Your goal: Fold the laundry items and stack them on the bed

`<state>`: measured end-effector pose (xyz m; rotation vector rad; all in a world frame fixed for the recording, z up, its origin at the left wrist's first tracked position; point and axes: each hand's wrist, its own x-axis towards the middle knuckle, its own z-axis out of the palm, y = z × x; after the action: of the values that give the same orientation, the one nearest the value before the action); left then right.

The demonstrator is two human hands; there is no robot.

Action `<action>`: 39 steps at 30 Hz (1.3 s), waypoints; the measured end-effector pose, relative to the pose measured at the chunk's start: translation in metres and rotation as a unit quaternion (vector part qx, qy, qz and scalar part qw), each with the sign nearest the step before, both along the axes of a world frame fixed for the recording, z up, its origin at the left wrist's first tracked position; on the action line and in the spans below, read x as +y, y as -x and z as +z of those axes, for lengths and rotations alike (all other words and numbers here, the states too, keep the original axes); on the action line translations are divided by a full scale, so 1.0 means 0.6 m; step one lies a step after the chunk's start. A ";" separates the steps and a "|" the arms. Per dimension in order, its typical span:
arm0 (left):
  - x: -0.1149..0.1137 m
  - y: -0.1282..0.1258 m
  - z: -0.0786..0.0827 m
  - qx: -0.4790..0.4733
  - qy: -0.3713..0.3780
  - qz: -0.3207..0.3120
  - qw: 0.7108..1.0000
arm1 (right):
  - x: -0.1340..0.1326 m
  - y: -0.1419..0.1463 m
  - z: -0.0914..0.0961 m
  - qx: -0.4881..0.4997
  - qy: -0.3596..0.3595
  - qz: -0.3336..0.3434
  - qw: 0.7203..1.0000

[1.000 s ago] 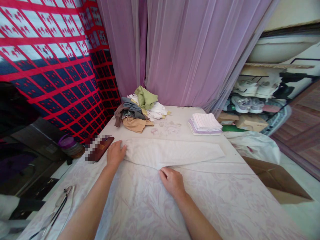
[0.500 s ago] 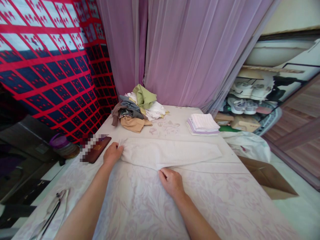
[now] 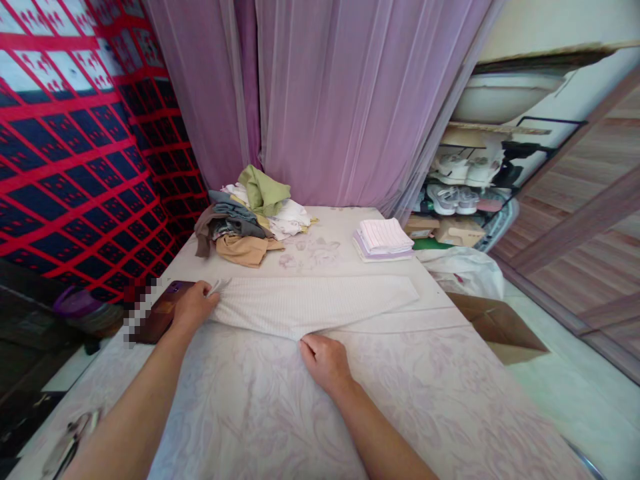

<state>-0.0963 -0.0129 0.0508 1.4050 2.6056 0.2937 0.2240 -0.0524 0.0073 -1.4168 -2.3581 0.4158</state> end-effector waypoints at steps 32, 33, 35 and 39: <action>-0.007 -0.305 -0.076 0.061 -0.022 -0.534 0.843 | 0.214 -0.370 0.018 0.017 0.067 -0.428 0.901; -0.007 -0.304 -0.079 0.073 -0.030 -0.534 0.842 | 0.219 -0.371 0.019 0.017 0.070 -0.423 0.903; -0.007 -0.303 -0.084 0.091 -0.039 -0.535 0.839 | 0.227 -0.372 0.018 0.021 0.069 -0.415 0.907; -0.007 -0.304 -0.087 0.111 -0.038 -0.534 0.837 | 0.236 -0.366 0.007 0.085 -0.015 -0.420 0.904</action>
<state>0.0859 -0.0168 -0.0014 2.7347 1.5162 0.0594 0.4436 0.0892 0.0117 -2.0891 -1.4070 0.2334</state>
